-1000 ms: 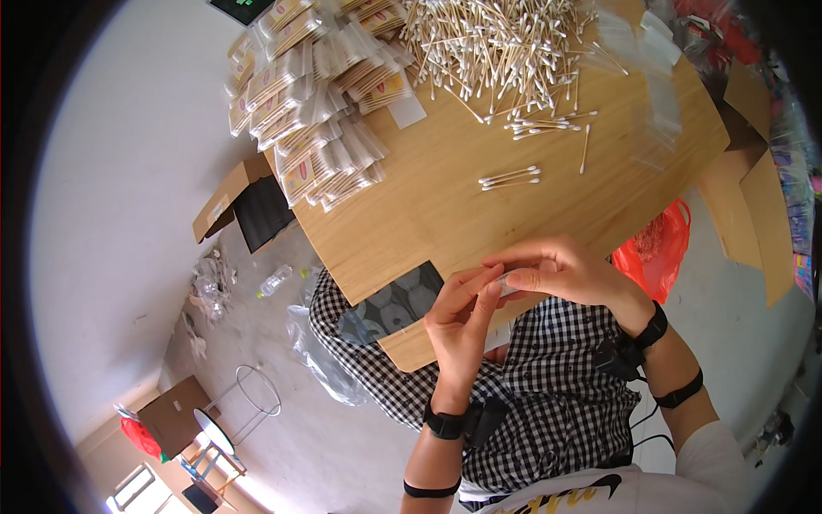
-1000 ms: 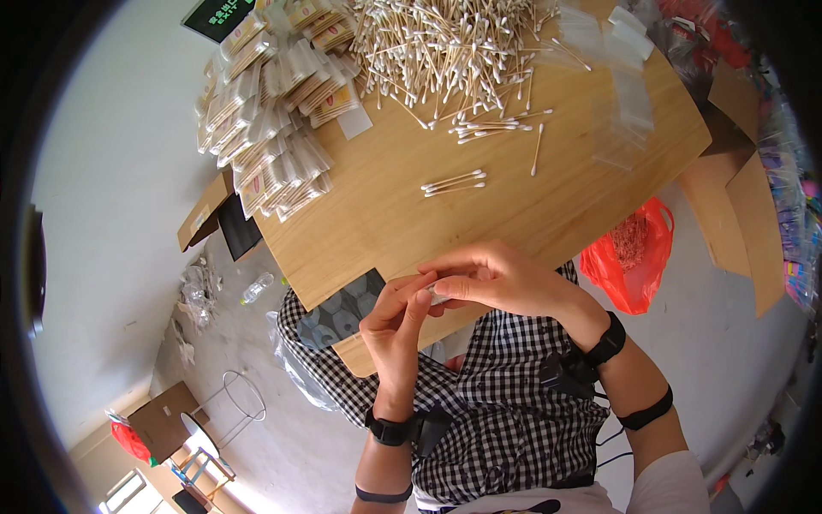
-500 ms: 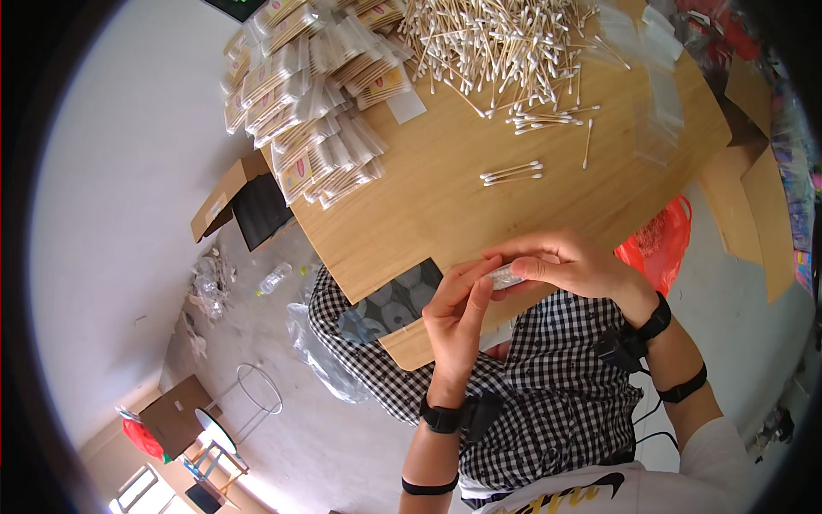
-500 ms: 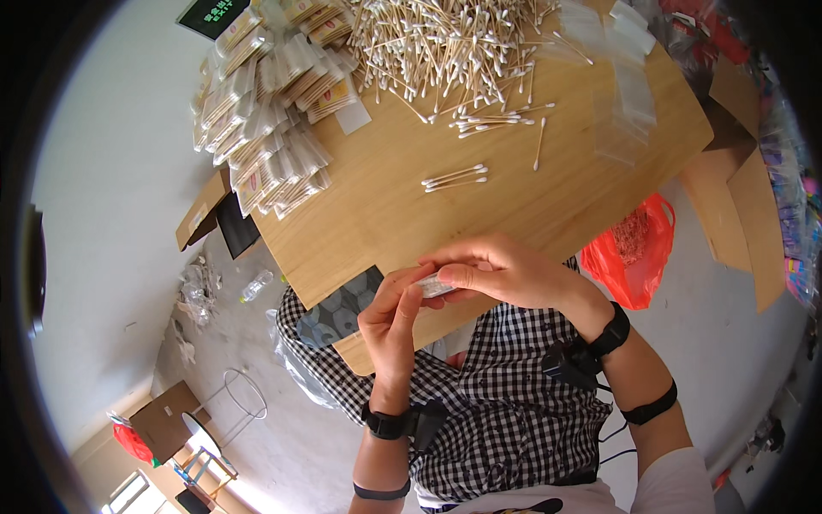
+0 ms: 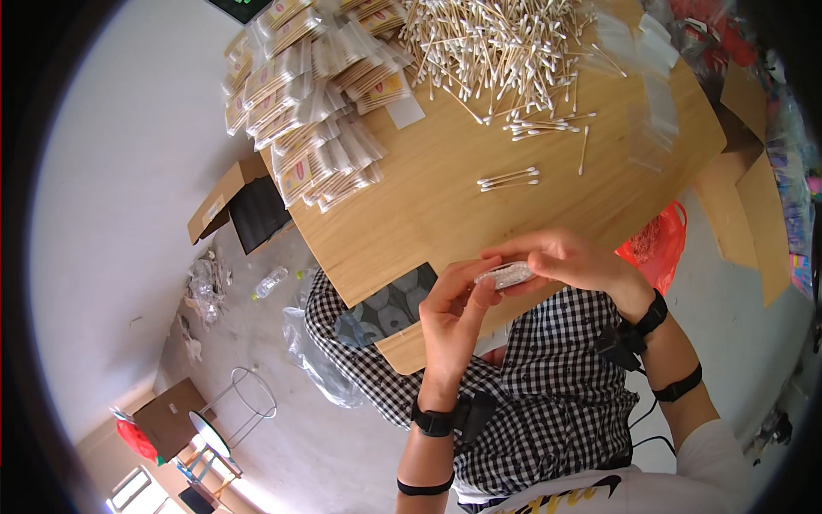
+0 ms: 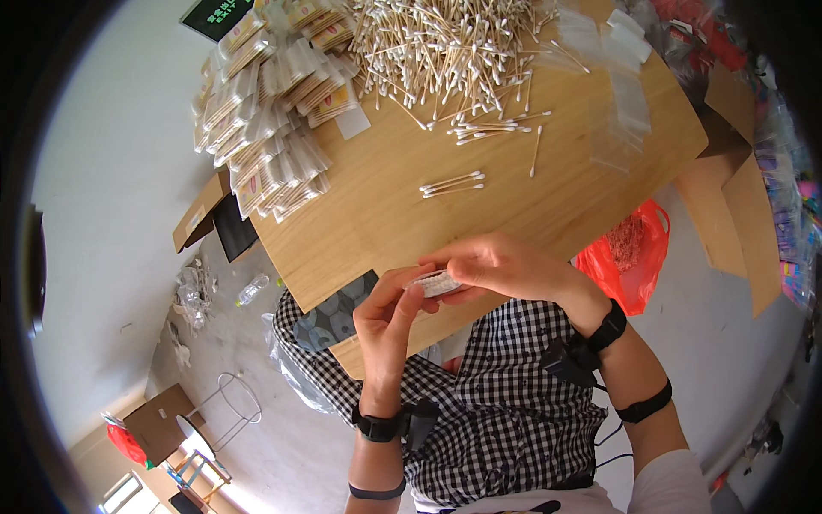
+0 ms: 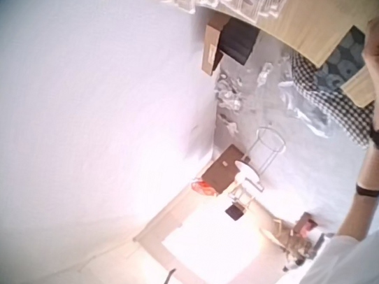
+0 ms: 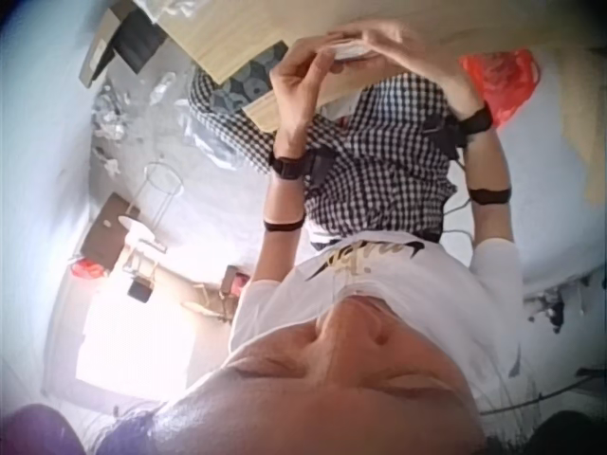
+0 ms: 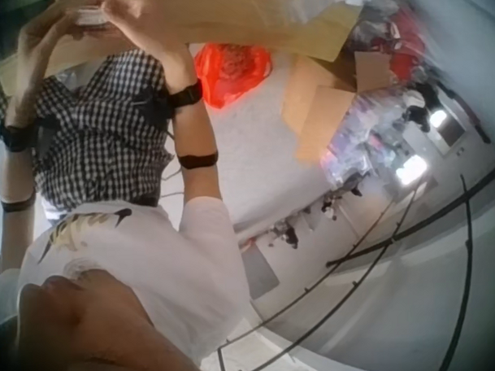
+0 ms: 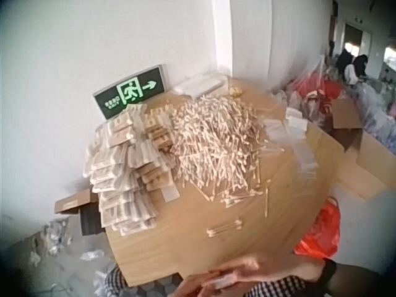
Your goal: Manually picking cotton swabs from a pile and placing them into a small clear plastic bag.
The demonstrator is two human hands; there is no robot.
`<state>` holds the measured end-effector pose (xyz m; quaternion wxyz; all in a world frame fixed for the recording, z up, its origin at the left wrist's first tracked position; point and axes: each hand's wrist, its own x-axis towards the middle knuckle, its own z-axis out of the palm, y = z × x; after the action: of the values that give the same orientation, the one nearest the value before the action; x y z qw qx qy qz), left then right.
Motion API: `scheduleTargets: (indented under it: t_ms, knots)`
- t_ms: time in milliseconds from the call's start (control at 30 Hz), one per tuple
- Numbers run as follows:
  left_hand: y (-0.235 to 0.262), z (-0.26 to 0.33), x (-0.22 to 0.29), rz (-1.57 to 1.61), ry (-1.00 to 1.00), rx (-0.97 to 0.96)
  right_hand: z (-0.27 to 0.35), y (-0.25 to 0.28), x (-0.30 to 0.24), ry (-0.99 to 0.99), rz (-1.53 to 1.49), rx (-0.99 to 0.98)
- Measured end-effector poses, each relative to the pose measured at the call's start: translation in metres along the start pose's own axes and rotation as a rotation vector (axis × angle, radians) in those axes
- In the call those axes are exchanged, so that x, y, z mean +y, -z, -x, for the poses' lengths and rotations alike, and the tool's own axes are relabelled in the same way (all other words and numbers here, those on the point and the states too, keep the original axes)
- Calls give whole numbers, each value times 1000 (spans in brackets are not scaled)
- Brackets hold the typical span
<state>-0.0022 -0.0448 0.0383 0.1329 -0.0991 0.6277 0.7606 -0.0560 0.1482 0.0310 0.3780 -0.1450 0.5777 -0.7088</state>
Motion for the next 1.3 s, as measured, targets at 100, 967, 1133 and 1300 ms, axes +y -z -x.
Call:
scheduleTargets:
  t_ms: [100,967,1133,1300]
  knots:
    - [-3,-2,5,-33,-15,-33,2,0,6,-51,-250,4]
    - [2,0,6,-162,-110,-118,13,-15,-9,-195,-416,107]
    - [5,3,-1,-265,-174,-92,13,-19,-14,-184,-282,129]
    - [3,3,-2,-223,-280,-106,9,-19,-15,-108,-87,151]
